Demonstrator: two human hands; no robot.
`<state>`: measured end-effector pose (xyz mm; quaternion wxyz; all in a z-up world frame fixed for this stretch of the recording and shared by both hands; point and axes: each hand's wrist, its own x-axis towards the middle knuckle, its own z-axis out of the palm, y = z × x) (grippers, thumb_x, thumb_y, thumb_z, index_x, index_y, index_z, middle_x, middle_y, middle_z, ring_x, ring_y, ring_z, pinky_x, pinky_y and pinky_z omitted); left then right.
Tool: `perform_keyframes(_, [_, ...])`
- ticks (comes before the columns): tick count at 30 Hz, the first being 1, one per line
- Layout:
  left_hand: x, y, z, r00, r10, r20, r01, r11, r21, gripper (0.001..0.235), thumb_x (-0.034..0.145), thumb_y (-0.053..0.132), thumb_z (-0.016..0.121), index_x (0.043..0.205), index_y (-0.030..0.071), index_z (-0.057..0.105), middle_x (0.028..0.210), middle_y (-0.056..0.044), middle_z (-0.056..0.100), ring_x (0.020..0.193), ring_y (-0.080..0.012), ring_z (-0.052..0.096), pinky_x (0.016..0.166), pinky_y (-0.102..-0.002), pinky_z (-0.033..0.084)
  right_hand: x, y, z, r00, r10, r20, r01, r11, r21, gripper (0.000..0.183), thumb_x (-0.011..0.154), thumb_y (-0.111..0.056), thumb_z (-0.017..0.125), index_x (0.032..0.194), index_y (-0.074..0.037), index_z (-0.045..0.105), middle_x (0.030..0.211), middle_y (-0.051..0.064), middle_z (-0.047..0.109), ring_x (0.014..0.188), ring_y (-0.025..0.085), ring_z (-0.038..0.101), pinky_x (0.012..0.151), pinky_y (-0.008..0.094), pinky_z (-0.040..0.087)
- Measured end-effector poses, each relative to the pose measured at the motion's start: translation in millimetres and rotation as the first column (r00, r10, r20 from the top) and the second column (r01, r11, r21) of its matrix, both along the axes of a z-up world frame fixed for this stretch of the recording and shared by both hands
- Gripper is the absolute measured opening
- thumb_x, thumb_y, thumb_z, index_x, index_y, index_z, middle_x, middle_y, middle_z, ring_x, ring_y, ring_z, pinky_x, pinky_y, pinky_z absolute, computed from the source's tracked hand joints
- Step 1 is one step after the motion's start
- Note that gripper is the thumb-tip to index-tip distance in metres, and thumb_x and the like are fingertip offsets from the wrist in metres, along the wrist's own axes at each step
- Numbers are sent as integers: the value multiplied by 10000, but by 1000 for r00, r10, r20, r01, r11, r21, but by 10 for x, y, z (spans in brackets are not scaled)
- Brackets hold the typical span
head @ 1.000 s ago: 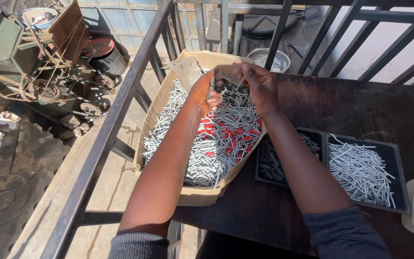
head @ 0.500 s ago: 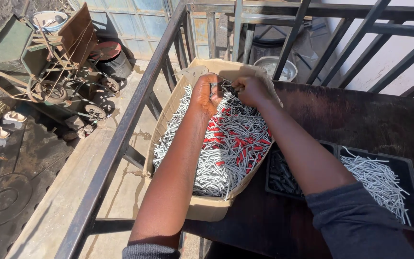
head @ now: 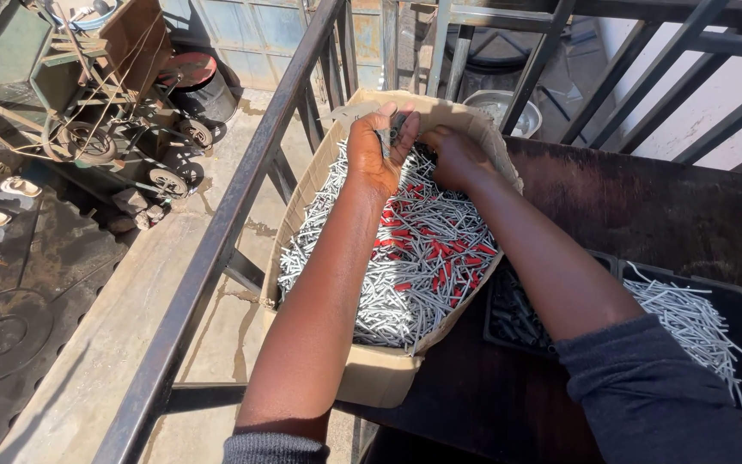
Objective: The person repeatedly picks up small black plastic sleeves and silver metal pins from a cardboard box. They insert the pins into the sleeves by hand and place the assembled fasteners into a black plastic tray on the table.
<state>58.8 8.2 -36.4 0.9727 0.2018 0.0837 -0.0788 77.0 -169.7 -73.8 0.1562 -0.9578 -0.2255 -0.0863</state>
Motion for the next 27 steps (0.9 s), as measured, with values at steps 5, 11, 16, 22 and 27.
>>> perform_keyframes(5, [192, -32, -167, 999, -48, -23, 50, 995, 85, 267, 782, 84, 678, 1041, 20, 679, 974, -181, 776, 728, -255, 778, 709, -367, 689, -226, 57, 209, 993, 38, -108, -22, 989, 145, 692, 808, 108, 576, 1465, -107, 533, 1149, 189, 683, 1034, 524, 657, 845, 638, 543])
perform_keyframes(11, [248, -27, -213, 996, -65, -59, 75, 980, 186, 241, 762, 150, 714, 987, 63, 704, 941, -124, 787, 662, -192, 756, 646, -308, 678, -144, 29, 87, 997, 54, -63, -42, 983, 179, 545, 846, 94, 623, 1366, -66, 596, 1200, 201, 682, 1063, 508, 658, 862, 632, 550])
perform_keyframes(16, [218, -12, -167, 994, -70, -83, 88, 966, 244, 277, 752, 183, 717, 1012, 87, 708, 947, -80, 785, 647, -157, 725, 632, -281, 666, -132, 68, 149, 997, 35, -76, -30, 997, 66, 605, 796, 86, 610, 1379, -69, 658, 1215, 200, 644, 1051, 494, 656, 888, 598, 545])
perform_keyframes(22, [158, -42, -92, 996, -22, -82, 44, 961, 275, 254, 757, 148, 719, 998, 67, 727, 951, -118, 790, 650, -179, 741, 601, -300, 659, -58, 20, 148, 985, -2, -170, -6, 999, -44, 709, 784, 54, 607, 1462, -155, 598, 1292, 191, 626, 1118, 512, 661, 940, 600, 553])
perform_keyframes(27, [151, -37, -116, 996, -17, -89, 45, 944, 327, 287, 759, 191, 708, 1025, 83, 727, 982, -115, 791, 657, -161, 732, 607, -282, 659, 260, -34, -167, 990, -11, -143, 1, 998, -70, 759, 831, 35, 561, 1524, -269, 510, 1211, 165, 671, 1092, 477, 686, 900, 613, 560])
